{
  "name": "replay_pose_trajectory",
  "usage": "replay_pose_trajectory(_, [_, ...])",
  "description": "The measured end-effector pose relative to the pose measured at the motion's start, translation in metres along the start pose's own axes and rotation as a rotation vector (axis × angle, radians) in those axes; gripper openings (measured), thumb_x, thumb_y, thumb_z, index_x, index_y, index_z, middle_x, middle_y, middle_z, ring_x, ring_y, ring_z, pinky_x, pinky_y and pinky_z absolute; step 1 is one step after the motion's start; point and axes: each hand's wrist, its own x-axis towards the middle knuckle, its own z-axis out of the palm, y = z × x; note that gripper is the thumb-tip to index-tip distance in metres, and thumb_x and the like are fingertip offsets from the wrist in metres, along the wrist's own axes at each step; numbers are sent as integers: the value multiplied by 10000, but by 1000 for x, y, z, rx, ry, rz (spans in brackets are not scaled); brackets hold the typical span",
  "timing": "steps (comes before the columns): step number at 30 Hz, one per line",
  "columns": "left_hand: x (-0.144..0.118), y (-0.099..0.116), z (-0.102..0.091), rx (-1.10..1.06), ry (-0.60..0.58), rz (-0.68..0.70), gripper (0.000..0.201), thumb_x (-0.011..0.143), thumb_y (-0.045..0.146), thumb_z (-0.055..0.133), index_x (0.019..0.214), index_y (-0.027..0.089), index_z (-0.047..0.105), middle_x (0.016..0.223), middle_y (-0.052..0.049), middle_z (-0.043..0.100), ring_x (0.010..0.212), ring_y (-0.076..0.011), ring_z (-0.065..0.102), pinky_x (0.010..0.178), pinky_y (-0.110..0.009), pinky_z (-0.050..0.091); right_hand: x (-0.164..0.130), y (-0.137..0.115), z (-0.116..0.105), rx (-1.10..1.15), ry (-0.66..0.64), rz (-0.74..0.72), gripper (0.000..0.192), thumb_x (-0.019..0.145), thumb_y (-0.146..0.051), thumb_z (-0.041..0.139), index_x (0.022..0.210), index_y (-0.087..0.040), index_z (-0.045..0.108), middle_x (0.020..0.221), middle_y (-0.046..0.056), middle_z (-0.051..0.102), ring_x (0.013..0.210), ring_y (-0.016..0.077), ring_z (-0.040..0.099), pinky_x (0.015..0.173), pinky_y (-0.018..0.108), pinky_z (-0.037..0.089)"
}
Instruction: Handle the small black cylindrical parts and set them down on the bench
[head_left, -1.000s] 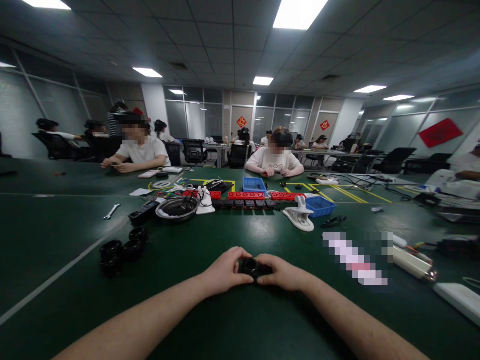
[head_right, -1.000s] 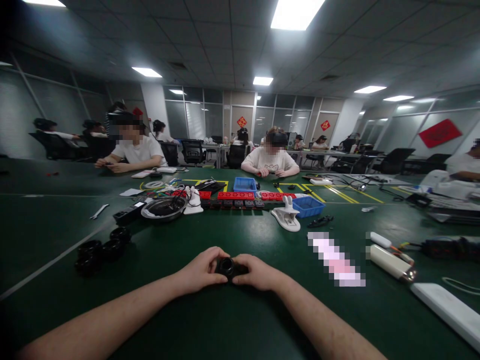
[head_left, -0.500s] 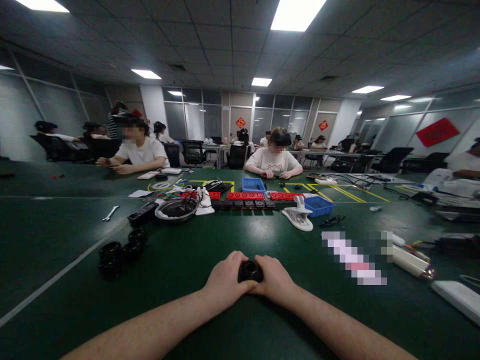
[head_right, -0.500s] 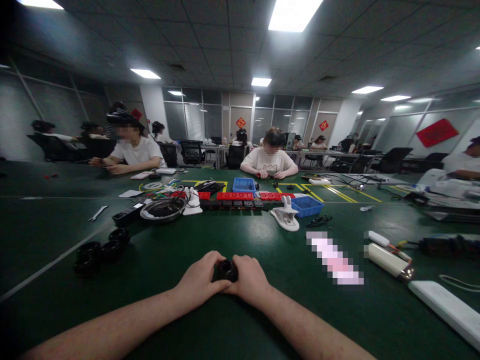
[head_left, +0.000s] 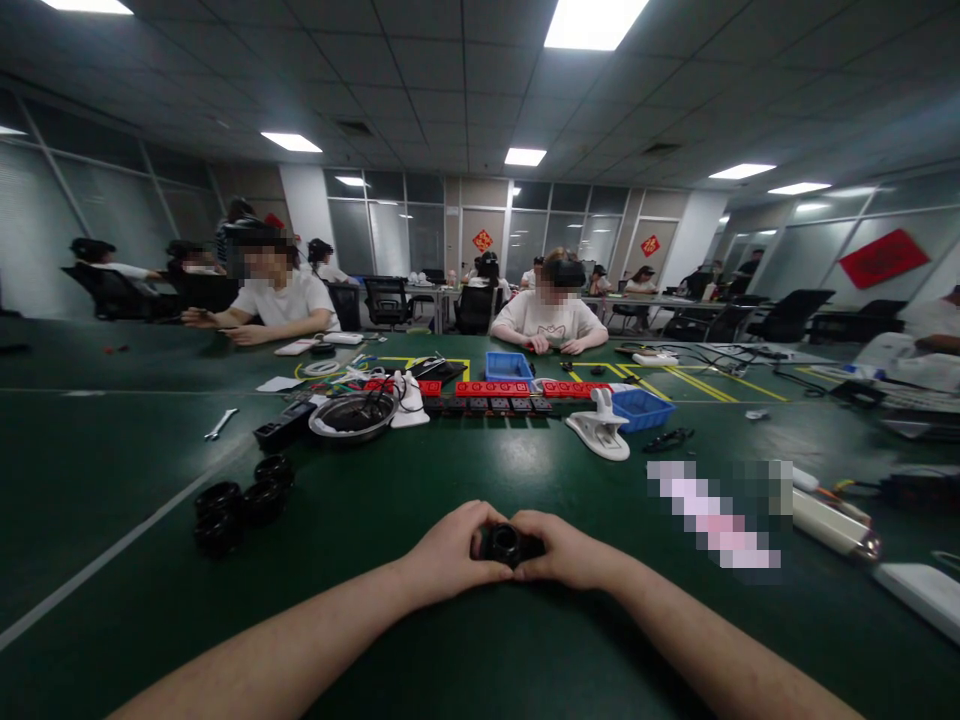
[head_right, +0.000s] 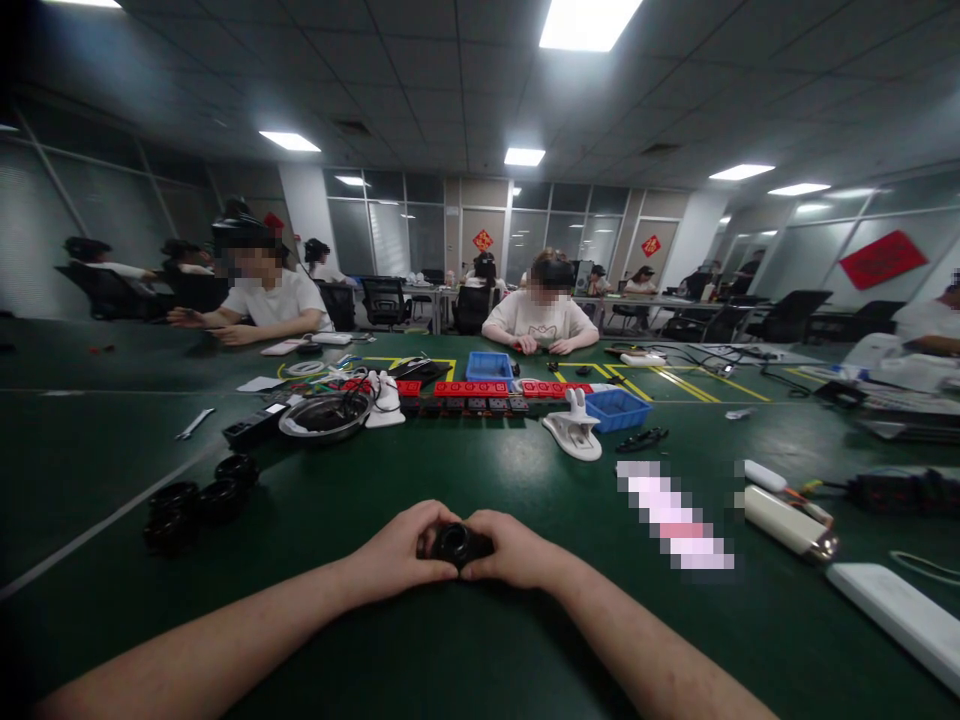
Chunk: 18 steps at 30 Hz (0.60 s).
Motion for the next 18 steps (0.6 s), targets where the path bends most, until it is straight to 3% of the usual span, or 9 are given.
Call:
replay_pose_trajectory(10, [0,0,4,60,56,-6,341,632,364,647,909,197,539,820,9,507,623,-130,462,529,-217,352,1,-1,5,-26,41,72,287,587,-270,688,793,-150,528,739,-19,502,668,125,471,552,204,348])
replay_pose_trajectory(14, [0,-2,11,92,146,-57,335,611,352,663,870,193,524,812,8,516,661,-150,482,546,-224,347,2,-11,15,-294,160,134,341,567,-375,676,759,-157,498,724,4,531,634,140,480,515,215,312])
replay_pose_trajectory(18, [-1,-2,14,150,212,-93,327,605,340,666,857,197,512,819,4,519,682,-163,493,546,-228,339,4,-20,24,-557,262,183,373,603,-494,607,733,-158,509,714,43,559,663,186,509,591,275,328])
